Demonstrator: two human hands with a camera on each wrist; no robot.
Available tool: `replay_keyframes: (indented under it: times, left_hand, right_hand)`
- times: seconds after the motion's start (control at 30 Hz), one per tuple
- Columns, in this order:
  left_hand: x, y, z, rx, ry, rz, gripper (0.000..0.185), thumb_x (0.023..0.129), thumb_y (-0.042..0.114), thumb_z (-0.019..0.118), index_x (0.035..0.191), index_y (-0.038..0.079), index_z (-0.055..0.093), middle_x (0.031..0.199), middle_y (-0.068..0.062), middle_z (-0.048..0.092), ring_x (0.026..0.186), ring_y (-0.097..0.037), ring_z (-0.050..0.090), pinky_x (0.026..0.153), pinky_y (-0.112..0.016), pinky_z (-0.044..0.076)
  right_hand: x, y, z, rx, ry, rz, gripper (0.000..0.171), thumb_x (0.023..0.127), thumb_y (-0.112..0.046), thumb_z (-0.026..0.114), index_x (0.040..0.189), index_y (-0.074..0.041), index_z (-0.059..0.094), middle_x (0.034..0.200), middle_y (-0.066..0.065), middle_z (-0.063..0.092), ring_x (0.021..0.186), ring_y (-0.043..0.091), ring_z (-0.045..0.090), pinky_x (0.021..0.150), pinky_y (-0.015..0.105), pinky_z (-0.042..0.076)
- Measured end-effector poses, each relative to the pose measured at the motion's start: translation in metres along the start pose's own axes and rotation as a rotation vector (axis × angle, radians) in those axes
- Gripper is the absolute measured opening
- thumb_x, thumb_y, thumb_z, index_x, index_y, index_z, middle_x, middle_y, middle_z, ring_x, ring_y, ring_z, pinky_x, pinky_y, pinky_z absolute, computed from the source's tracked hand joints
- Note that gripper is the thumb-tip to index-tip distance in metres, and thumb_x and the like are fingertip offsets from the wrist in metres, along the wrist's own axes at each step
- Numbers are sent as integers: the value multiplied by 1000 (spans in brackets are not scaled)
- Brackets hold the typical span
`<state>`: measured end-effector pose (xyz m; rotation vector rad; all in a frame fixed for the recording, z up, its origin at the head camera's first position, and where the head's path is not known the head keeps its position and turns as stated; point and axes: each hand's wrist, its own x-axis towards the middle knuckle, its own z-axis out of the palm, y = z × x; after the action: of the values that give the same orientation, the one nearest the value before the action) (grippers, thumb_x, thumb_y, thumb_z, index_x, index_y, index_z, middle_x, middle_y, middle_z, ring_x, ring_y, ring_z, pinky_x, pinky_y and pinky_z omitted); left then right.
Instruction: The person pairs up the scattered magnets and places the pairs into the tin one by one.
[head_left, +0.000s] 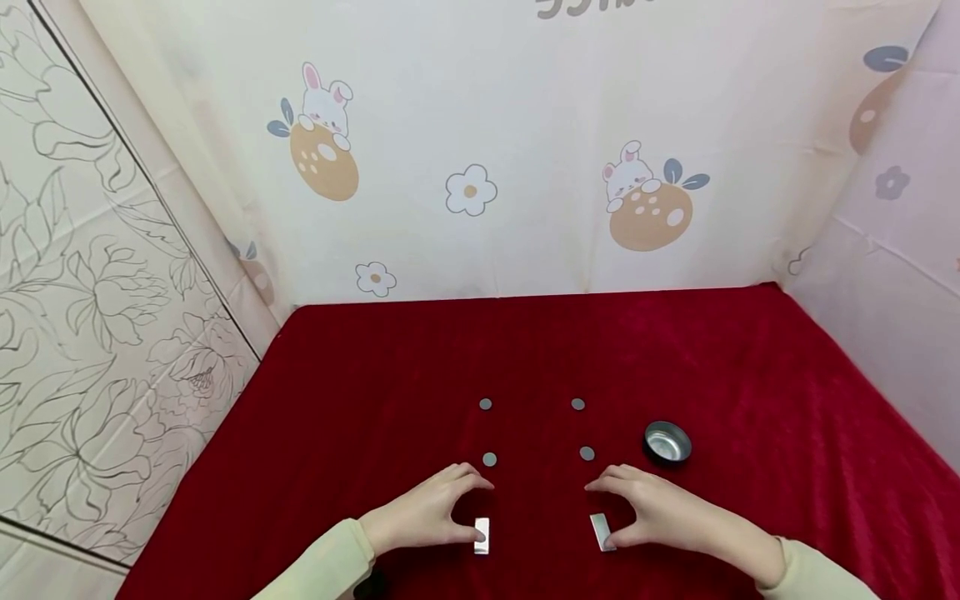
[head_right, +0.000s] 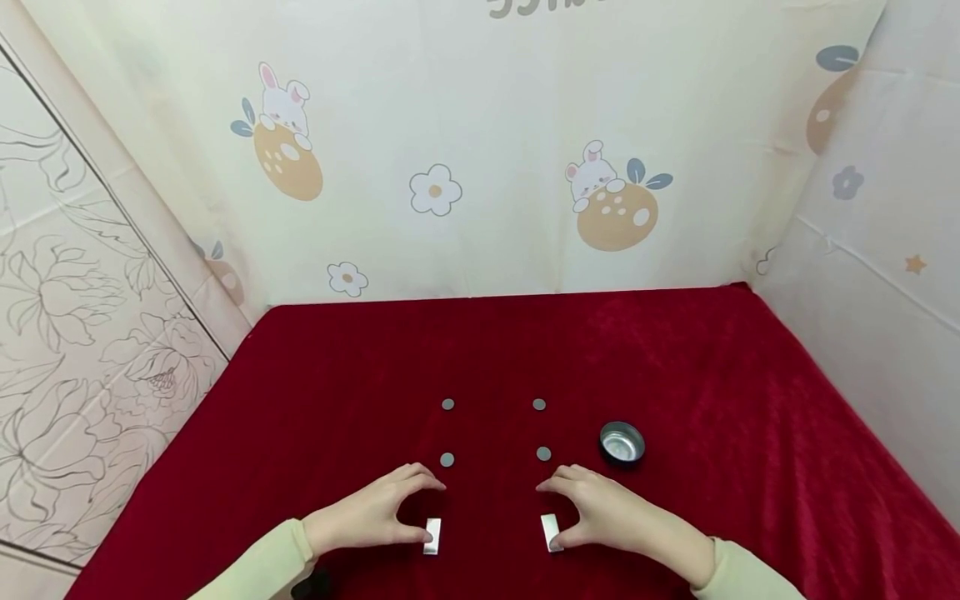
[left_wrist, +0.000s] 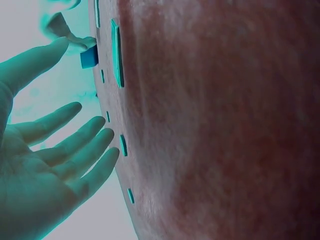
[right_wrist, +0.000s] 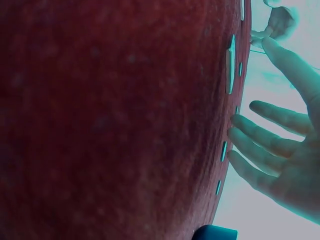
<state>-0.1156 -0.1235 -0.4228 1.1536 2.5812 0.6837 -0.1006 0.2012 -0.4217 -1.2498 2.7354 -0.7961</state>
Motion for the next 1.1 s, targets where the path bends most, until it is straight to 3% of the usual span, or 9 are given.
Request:
replay_keyframes:
  times: [0.2, 0.5, 0.83, 1.1]
  left_hand:
    - [1, 1, 2, -59, -40, 1, 42, 74, 27, 71, 110, 11, 56, 98, 9, 49, 89, -2, 48, 76, -15, 42]
    - [1, 1, 5, -76, -119, 15, 45, 69, 32, 75, 103, 10, 56, 88, 10, 47, 80, 0, 46, 71, -12, 40]
    - [2, 0, 14, -57, -88, -13, 41, 67, 22, 77, 97, 7, 54, 86, 8, 44, 77, 0, 44, 69, -11, 40]
    - [4, 2, 16, -11, -76, -29, 34, 65, 21, 77, 89, 8, 56, 81, 10, 43, 72, 2, 42, 65, -9, 38]
  right_hand:
    - [1, -1, 0, 102, -89, 40, 45, 69, -35, 73, 102, -8, 58, 90, -12, 50, 80, 3, 47, 67, 21, 43]
    - [3, -1, 7, 113, -121, 28, 38, 64, -23, 77, 93, -11, 55, 88, -12, 45, 75, 1, 43, 63, 18, 41]
    - [7, -5, 12, 44, -104, 56, 34, 59, -14, 77, 84, -12, 55, 78, -15, 39, 70, -1, 38, 61, 14, 38]
    - [8, -7, 15, -23, -65, 11, 33, 55, -6, 71, 80, -12, 50, 77, -13, 38, 68, -2, 36, 57, 13, 37]
